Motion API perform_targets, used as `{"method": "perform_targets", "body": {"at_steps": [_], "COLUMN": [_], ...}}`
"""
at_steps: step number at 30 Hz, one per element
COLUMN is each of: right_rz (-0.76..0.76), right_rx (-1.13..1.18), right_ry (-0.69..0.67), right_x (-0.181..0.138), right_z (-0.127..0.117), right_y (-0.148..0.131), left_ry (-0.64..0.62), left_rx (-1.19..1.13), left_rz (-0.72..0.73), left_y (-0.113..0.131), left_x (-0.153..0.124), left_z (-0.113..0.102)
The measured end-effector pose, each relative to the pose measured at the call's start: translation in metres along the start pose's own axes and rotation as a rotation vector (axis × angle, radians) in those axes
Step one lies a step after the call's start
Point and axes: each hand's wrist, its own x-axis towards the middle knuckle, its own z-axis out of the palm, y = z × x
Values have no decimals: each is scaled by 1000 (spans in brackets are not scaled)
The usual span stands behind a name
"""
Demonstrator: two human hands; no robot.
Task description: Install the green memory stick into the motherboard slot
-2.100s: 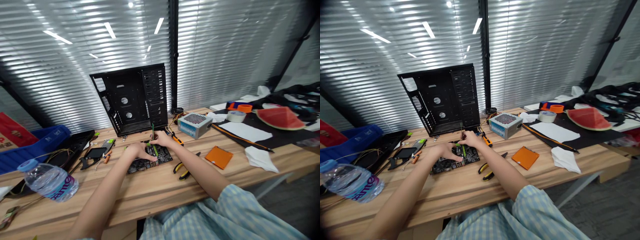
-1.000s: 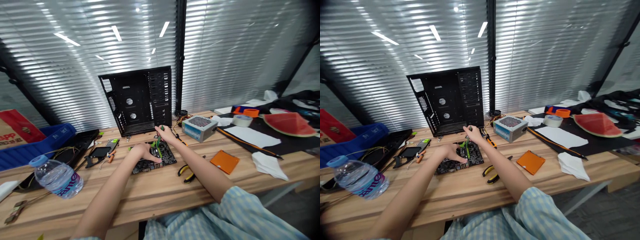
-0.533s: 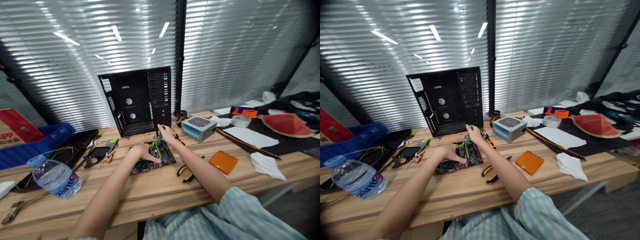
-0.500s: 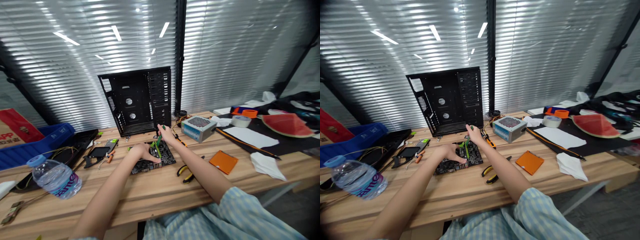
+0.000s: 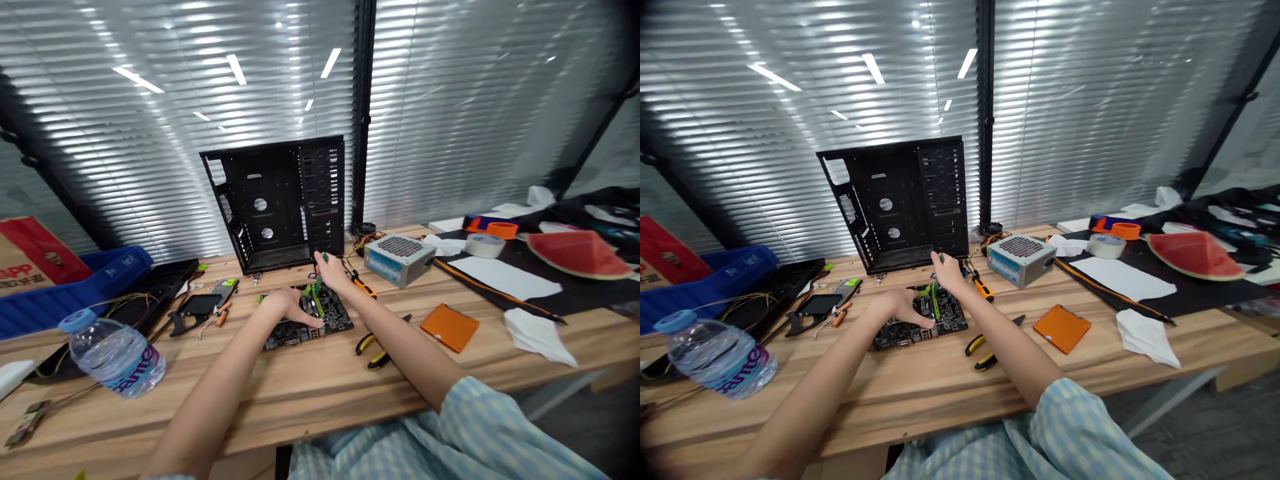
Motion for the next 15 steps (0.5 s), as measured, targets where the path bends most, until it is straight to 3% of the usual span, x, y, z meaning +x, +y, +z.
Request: {"method": "perform_targets", "body": {"at_steps": [5,9,15], "right_rz": [10,41,-3], "right_rx": [-95,-5,-61], "right_ry": [44,-27,12], "right_x": [1,1,-6], "right_z": [11,20,16], "right_y": [-5,-6,-12], "left_ry": [2,-7,-4], "left_rx": [5,9,10], "left_rz": [2,-5,7], "left_y": [1,2,2], "left_x": [-2,-3,-3], "left_z": [-1,-2,-1]}}
